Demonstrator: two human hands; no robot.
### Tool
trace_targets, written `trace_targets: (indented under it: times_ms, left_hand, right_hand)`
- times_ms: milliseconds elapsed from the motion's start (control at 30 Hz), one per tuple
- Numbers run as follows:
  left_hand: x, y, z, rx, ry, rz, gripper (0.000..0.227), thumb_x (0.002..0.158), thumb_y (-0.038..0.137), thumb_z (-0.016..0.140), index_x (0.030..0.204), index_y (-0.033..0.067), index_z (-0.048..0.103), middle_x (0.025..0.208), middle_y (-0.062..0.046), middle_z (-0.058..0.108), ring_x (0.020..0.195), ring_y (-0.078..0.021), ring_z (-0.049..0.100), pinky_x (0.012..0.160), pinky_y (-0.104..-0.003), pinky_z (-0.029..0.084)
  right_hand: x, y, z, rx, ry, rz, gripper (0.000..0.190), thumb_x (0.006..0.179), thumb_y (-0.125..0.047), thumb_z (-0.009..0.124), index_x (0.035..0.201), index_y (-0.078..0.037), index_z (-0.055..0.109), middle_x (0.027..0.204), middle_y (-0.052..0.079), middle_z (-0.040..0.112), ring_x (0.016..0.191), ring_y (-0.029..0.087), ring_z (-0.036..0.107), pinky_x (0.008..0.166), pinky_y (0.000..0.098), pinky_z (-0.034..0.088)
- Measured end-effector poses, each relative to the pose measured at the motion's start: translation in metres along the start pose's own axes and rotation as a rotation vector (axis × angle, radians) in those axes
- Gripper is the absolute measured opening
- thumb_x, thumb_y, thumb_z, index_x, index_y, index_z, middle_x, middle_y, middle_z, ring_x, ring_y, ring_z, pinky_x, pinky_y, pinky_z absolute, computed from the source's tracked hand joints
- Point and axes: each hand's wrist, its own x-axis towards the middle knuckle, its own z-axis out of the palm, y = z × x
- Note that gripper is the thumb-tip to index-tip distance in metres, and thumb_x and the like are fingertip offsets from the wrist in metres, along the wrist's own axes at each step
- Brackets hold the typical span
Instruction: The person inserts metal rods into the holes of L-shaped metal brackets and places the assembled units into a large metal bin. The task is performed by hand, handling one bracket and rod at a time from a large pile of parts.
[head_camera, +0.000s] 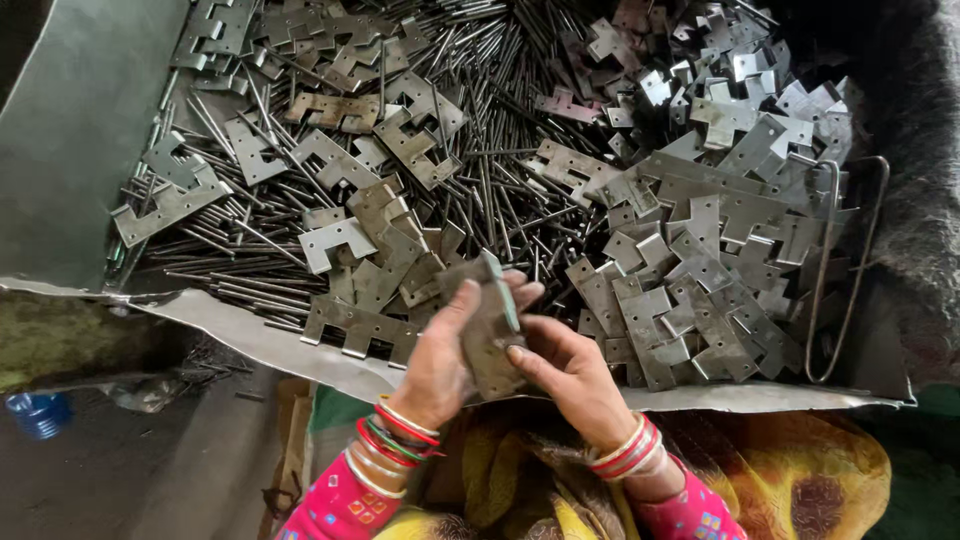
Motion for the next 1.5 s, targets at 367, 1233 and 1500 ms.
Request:
trace_targets:
  times_ms: [367,1233,1500]
  left_hand:
    - [0.037,0.016,-0.013,2.246,0.452,0.855,0.041,0.070,0.030,0.079,0.102,0.0061,0.068,0.139,-0.024,0.054,0.134,-0.0402,0.044,0.107,-0.055,0.035]
    - [-0.055,0.122,-0.101,0.939,0.186,0.848,0.034,0.113,0.018,0.069,0.138,0.0059,0.050,0.117,-0.014,0.066,0.105,-0.0238,0.069,0.097,-0.039,0.062]
    - [-0.046,0.107,-0.081,0.365,0.174,0.604,0.041,0.104,0.007,0.067,0.144,0.0021,0.057,0.108,-0.014,0.063,0.097,-0.0231,0.060,0.109,-0.052,0.055]
  right_hand:
    - [-0.016,0.004,-0.059,-0.045,0.283,0.042,0.033,0.093,-0.012,0.070,0.123,0.000,0.070,0.091,0.000,0.072,0.074,0.006,0.060,0.065,0.0234,0.049]
    - [0.017,-0.079,-0.472,-0.878,1.161,-0.202,0.019,0.094,-0.011,0.077,0.111,-0.004,0.074,0.097,0.004,0.073,0.091,0.017,0.073,0.082,0.0310,0.056]
    - [0.012,-0.085,-0.306,-1.373,1.117,-0.748,0.016,0.098,-0.007,0.076,0.108,0.001,0.067,0.099,0.018,0.068,0.095,0.036,0.064,0.105,0.0589,0.036]
